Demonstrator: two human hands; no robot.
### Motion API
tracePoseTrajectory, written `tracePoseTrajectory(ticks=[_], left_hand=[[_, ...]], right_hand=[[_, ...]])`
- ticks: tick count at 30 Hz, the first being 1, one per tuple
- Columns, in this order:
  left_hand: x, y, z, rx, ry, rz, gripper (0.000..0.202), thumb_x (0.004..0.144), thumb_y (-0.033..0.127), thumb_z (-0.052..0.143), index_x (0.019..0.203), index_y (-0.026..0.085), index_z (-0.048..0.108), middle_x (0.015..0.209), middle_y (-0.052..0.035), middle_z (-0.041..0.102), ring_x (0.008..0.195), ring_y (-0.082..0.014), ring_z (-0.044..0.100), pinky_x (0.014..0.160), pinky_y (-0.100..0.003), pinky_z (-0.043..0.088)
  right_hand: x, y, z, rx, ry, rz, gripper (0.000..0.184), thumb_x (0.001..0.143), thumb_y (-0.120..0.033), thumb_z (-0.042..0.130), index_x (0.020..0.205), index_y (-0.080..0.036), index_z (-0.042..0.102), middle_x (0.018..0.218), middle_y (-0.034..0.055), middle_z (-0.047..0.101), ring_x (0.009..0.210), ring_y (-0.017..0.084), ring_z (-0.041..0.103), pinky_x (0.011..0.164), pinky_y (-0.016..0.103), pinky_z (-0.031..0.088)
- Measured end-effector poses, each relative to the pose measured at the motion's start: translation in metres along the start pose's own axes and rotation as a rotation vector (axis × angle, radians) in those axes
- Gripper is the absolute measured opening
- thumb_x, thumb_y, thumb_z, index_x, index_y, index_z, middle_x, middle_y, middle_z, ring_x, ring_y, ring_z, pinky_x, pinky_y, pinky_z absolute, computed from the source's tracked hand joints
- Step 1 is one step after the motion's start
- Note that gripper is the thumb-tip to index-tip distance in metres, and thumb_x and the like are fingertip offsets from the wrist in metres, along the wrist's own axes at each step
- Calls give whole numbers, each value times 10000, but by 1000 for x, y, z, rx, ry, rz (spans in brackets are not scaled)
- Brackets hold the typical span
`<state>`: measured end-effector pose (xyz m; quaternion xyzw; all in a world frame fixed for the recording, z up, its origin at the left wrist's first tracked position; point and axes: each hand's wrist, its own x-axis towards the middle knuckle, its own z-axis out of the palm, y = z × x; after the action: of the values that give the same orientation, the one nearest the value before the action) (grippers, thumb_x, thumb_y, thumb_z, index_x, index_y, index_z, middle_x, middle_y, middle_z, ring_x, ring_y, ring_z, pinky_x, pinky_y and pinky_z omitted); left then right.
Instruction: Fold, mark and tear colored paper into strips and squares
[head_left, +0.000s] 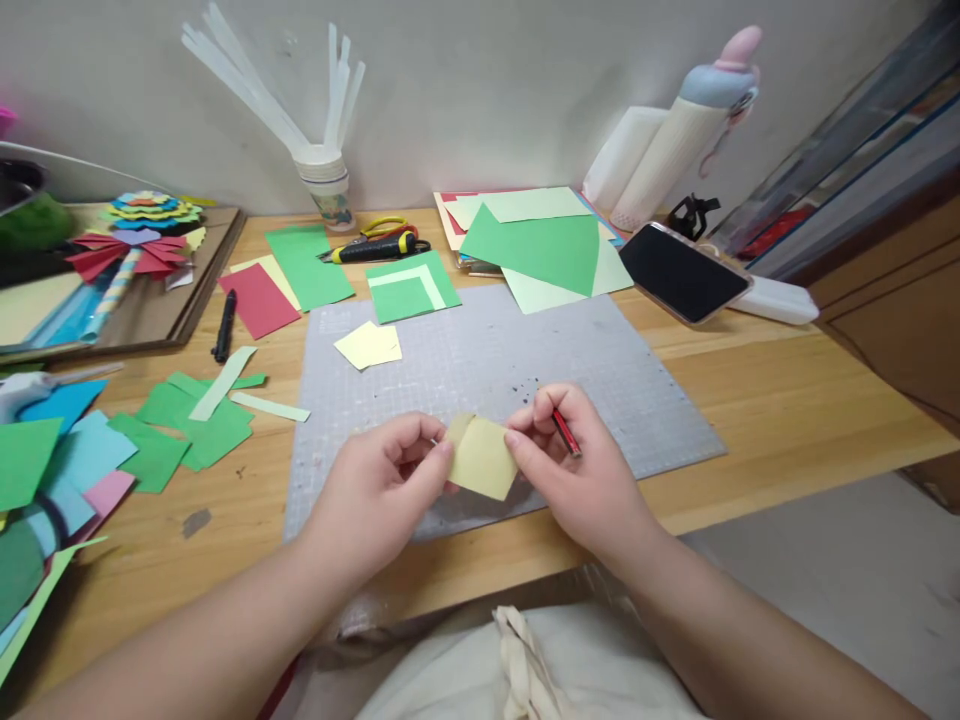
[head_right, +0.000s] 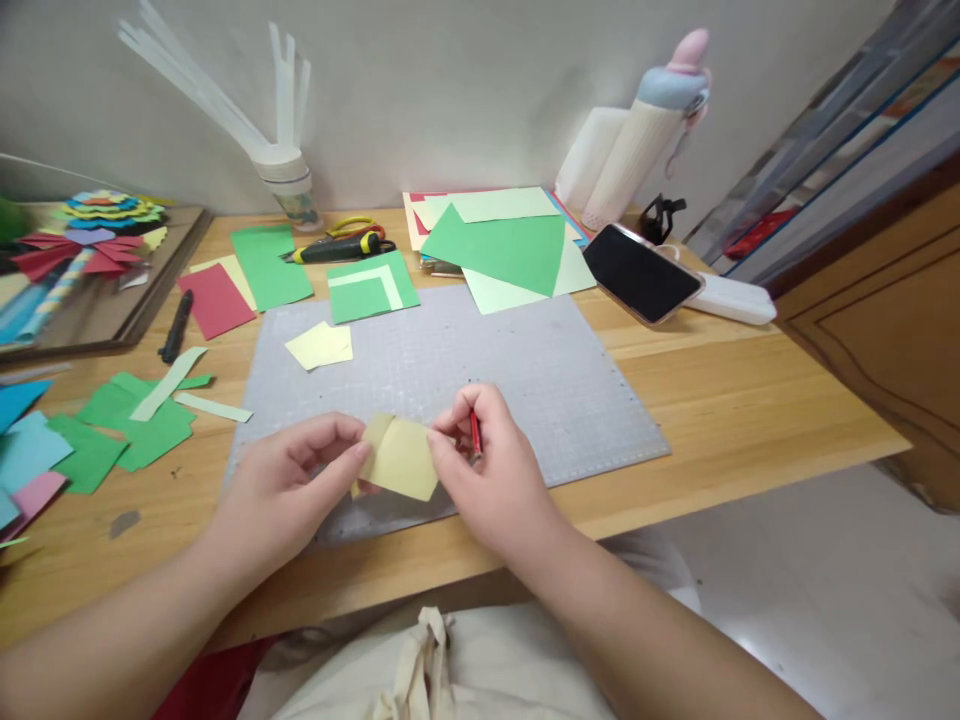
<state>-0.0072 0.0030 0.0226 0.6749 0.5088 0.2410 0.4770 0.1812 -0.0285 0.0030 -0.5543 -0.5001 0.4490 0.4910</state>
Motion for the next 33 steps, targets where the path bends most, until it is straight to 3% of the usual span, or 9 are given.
tracePoseTrajectory(ticks=[2, 5, 9, 12, 18, 26, 33], left_hand=[[4, -1, 1, 57, -49, 3, 251, 892, 363, 477, 727, 203, 577, 627, 32, 581, 609, -130, 544, 587, -263, 413], [9, -6, 3, 414, 5, 183, 233, 868, 303, 519, 666, 192, 553, 740, 2, 579, 761, -173, 538, 721, -336, 402], [13, -13, 8, 712, 72, 275, 63, 847, 255, 586, 841, 192, 592, 887, -22, 596, 872, -214, 527, 769, -375, 383], [10, -15, 10, 799, 73, 341, 149, 891, 258, 555, 1026, 228, 610, 982, -26, 608, 914, -220, 544, 771, -375, 394], [4, -13, 14, 1051, 116, 464, 218, 950, 271, 464, 1055, 245, 653, 942, -33, 627, 852, -226, 558, 695, -369, 395], [5, -13, 19, 1202, 136, 530, 254, 912, 242, 538, 1130, 208, 664, 958, -48, 641, 835, -237, 565, 655, -374, 432], [6, -11, 18, 1210, 130, 530, 262, 897, 230, 561, 1135, 205, 668, 957, -53, 643, 838, -241, 568, 646, -375, 449]], right_hand=[[8, 1, -4, -74, 18, -1, 187, 833, -244, 588, 855, -260, 402, 827, -30, 580, 709, 132, 512, 649, 283, 439], [17, 2, -9, -218, -50, 18, 151, 819, -221, 572, 825, -250, 424, 760, -47, 549, 647, 120, 488, 602, 265, 409], [24, 2, -11, -460, -152, -29, 118, 826, -181, 535, 797, -241, 439, 671, -67, 499, 591, 111, 470, 565, 248, 371], [26, 0, -11, -611, -170, -35, 124, 830, -167, 522, 805, -242, 427, 634, -71, 490, 576, 116, 481, 552, 245, 354], [25, -5, -10, -887, -150, 38, 106, 832, -182, 519, 825, -244, 434, 624, -61, 546, 555, 136, 494, 522, 258, 281], [26, -2, -8, -938, -155, 5, 116, 821, -159, 492, 874, -252, 447, 646, -60, 570, 560, 137, 508, 536, 252, 271], [24, -3, -10, -924, -164, 15, 138, 805, -149, 489, 879, -253, 433, 650, -61, 559, 556, 137, 489, 536, 257, 277]])
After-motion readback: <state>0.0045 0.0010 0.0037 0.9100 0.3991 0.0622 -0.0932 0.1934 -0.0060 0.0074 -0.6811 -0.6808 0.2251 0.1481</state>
